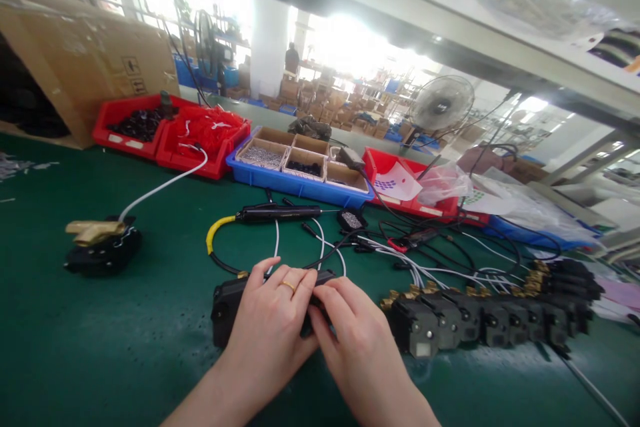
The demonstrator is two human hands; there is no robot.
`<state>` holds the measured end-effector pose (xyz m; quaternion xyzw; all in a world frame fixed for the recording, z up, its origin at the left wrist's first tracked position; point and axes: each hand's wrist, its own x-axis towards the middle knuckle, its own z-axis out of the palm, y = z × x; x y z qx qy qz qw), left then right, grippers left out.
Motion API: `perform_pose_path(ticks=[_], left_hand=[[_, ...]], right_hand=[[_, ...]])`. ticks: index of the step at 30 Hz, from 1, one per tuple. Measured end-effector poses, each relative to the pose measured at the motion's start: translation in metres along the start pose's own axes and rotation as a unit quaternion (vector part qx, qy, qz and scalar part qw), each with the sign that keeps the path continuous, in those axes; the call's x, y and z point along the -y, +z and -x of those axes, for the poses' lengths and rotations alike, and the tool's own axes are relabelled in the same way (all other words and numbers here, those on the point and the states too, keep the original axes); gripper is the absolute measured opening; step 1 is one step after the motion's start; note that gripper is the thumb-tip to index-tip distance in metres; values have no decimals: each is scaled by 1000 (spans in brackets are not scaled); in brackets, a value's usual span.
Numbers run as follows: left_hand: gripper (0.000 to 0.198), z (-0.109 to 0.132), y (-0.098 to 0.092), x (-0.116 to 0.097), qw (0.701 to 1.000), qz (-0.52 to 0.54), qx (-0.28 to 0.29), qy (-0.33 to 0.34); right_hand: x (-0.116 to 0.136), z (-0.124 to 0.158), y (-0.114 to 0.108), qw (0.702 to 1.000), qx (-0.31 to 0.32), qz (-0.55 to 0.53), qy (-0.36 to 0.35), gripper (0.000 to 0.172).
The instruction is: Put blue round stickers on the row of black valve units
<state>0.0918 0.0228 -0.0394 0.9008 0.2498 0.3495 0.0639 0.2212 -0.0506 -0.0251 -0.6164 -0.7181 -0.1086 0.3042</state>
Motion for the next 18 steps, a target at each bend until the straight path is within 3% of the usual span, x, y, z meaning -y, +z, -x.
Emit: perform_pose_path(ticks=[8, 18], left_hand=[[38, -2, 1, -1, 1000, -2, -8, -2], [39, -2, 3, 0, 1000, -7, -8, -5]], right_hand=[[-3, 4, -1, 995, -44, -78, 47, 15], [-3, 1, -2, 999, -33, -32, 22, 11]])
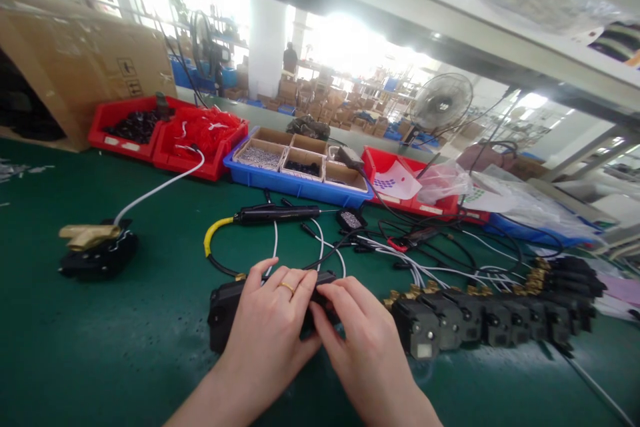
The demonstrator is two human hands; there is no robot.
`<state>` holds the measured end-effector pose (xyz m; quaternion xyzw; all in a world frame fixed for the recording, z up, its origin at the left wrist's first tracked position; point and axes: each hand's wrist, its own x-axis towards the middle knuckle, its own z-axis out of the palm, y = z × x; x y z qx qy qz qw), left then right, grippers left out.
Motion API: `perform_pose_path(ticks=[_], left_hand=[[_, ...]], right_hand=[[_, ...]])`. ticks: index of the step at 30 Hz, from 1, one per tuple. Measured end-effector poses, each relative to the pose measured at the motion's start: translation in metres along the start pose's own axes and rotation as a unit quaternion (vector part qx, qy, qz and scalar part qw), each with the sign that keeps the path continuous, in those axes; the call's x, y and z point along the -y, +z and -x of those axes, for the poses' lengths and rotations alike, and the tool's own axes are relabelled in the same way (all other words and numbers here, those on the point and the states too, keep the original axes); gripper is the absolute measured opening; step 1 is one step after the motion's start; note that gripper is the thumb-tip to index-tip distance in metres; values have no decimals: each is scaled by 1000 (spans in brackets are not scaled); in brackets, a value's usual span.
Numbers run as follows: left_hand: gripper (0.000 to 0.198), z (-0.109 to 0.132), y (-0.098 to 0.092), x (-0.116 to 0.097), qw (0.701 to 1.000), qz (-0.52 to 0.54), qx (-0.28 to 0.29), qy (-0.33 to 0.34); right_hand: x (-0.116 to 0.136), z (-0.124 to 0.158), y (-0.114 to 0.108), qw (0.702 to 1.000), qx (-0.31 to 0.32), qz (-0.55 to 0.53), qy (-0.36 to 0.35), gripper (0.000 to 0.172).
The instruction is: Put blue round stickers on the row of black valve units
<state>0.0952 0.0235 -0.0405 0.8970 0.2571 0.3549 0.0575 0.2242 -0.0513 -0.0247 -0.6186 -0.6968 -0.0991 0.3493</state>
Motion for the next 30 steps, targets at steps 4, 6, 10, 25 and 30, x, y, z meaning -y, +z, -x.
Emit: perform_pose_path(ticks=[4, 6, 10, 25, 30], left_hand=[[38, -1, -1, 0, 1000, 3, -1, 6], [37, -2, -2, 0, 1000, 1, 0, 9], [37, -2, -3, -1, 1000, 1, 5, 10], [35, -2, -1, -1, 999, -6, -20, 28], [32, -2, 0, -2, 999, -3, -30, 26]], right_hand=[[0, 3, 2, 1000, -5, 4, 7, 12], [0, 4, 1, 1000, -2, -4, 15, 14], [0, 2, -2, 999, 34, 3, 6, 15], [4, 4, 6, 997, -13, -1, 78, 13], [4, 2, 1, 996, 13, -34, 82, 15]])
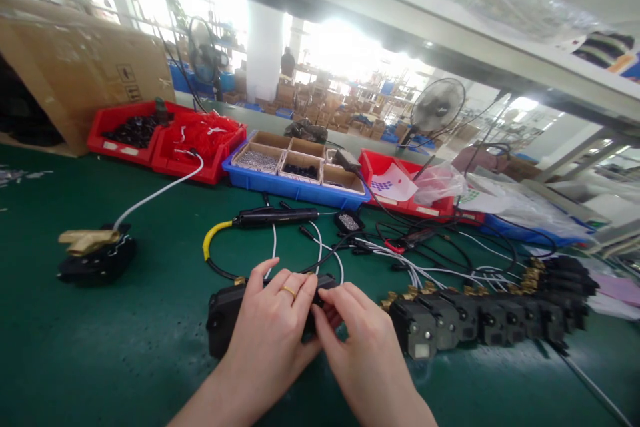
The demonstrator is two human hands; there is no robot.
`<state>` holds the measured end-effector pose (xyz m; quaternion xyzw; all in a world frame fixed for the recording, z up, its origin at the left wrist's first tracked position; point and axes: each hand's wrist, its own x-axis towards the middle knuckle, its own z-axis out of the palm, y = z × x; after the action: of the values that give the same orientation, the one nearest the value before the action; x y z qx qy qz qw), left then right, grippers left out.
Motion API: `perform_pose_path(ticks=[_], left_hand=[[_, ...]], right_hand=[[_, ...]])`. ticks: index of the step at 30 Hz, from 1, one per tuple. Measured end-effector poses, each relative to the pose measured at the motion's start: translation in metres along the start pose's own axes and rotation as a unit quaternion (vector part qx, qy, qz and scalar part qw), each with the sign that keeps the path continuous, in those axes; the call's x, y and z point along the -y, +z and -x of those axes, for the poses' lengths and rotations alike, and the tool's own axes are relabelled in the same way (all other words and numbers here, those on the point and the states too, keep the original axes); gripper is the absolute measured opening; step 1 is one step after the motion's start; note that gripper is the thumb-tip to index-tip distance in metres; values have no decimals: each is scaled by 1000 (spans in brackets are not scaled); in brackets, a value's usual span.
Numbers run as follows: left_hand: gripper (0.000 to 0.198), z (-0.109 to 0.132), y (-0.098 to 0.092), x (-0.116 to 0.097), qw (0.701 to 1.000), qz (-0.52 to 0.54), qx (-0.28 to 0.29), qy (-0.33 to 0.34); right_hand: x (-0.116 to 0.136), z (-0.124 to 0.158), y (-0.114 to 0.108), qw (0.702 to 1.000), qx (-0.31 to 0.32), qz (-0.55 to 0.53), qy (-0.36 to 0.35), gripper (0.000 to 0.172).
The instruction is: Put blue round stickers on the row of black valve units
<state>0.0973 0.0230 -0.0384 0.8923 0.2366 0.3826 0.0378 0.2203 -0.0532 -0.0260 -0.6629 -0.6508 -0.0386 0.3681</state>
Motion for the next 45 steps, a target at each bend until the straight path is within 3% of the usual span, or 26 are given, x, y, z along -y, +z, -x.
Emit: perform_pose_path(ticks=[4, 14, 18, 24, 27, 31, 36, 38, 40, 42, 45], left_hand=[[32, 0, 0, 0, 1000, 3, 1, -5], [35, 2, -3, 2, 999, 24, 31, -12], [32, 1, -2, 1, 999, 20, 31, -20], [33, 2, -2, 1, 1000, 6, 22, -11], [37, 7, -4, 2, 1000, -13, 19, 5], [39, 15, -8, 4, 996, -56, 41, 47], [49, 21, -13, 8, 993, -77, 63, 60], [49, 25, -18, 8, 995, -61, 55, 58], [47, 30, -26, 8, 999, -25, 24, 40], [39, 37, -34, 10, 999, 18, -29, 0], [27, 45, -44, 17, 991, 77, -83, -74]], right_hand=[[1, -5, -8, 998, 56, 17, -17, 18], [-6, -10, -14, 987, 114, 61, -99, 18], [-7, -7, -9, 992, 74, 56, -89, 15], [-1, 7, 13, 996, -59, 51, -53, 17], [4, 12, 13, 997, -71, 5, -32, 12], [0, 13, -13, 996, -64, -62, -18, 10], [-38, -7, -72, 995, -91, 42, 10, 11], [-59, -25, -89, 994, -70, 78, 38, 13], [-79, -49, -97, 992, -5, 105, 75, 14], [-98, -75, -93, 985, 77, 126, 94, 15], [-124, -112, -70, 975, 159, 137, 75, 16]])
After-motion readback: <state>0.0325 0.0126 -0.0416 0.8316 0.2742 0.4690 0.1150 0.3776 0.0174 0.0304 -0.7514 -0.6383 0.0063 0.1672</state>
